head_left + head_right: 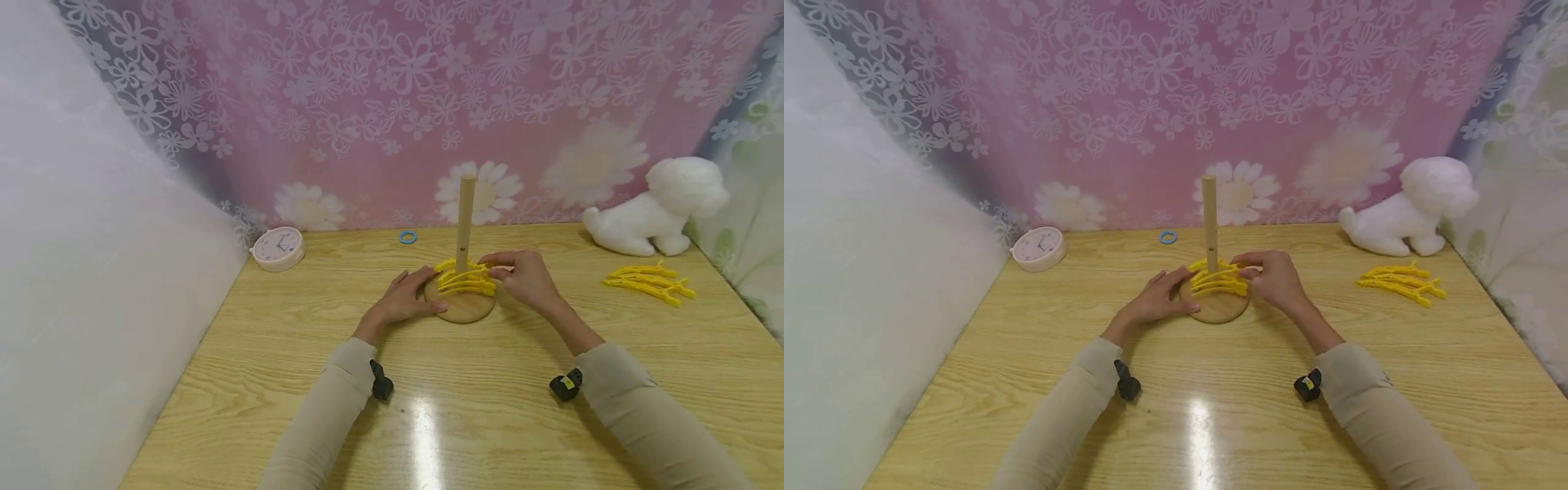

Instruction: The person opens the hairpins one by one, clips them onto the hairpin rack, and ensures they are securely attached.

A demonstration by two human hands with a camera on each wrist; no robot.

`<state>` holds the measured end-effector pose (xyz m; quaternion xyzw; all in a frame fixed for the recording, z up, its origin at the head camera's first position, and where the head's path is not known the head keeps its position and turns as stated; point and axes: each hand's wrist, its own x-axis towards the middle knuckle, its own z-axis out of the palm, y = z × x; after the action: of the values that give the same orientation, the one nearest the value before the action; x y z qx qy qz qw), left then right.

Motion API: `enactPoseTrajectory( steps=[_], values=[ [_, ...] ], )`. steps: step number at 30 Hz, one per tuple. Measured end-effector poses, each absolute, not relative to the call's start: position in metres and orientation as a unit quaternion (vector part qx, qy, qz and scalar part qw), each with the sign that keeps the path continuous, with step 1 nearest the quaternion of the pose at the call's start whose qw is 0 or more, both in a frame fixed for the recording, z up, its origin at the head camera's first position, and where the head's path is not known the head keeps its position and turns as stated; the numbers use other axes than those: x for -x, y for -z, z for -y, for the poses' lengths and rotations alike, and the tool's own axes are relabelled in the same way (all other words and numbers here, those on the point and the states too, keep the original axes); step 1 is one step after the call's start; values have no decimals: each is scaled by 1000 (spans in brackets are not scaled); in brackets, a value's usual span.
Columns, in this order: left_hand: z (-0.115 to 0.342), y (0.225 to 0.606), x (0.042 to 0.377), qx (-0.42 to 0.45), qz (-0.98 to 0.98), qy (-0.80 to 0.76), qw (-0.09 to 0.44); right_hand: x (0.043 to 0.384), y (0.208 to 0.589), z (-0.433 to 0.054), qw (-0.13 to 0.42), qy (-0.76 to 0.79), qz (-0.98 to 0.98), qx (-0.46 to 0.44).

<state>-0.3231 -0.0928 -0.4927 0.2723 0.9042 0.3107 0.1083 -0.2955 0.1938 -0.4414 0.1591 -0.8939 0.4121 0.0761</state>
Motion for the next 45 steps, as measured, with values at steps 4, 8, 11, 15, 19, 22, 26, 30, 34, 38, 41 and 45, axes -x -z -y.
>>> enactPoseTrajectory(
  steps=[4,8,11,15,19,22,26,30,34,38,41,45],
  values=[
    [93,494,324,-278,-901,-318,103,295,440,-195,58,-416,893,-164],
    [93,494,323,-284,-896,-327,102,295,440,-197,42,-407,896,-175],
    [93,493,323,-285,-893,-332,103,295,439,-199,34,-402,895,-190],
    [92,493,323,-286,-893,-333,102,294,440,-202,25,-407,889,-207],
    [92,495,323,-288,-894,-329,99,294,442,-205,12,-422,883,-207],
    [92,495,324,-289,-894,-327,97,292,444,-206,4,-433,878,-202],
    [92,495,324,-289,-895,-327,95,292,445,-208,-16,-453,870,-195],
    [92,494,324,-288,-896,-326,94,292,445,-209,-34,-468,862,-194],
    [92,493,323,-286,-896,-327,97,292,444,-210,-46,-479,855,-193],
    [92,494,324,-284,-896,-326,98,292,445,-212,-58,-484,853,-187],
    [92,494,323,-282,-898,-324,98,291,445,-213,-60,-483,855,-180],
    [92,494,323,-282,-898,-323,99,288,444,-218,-54,-483,857,-172]
  ],
)
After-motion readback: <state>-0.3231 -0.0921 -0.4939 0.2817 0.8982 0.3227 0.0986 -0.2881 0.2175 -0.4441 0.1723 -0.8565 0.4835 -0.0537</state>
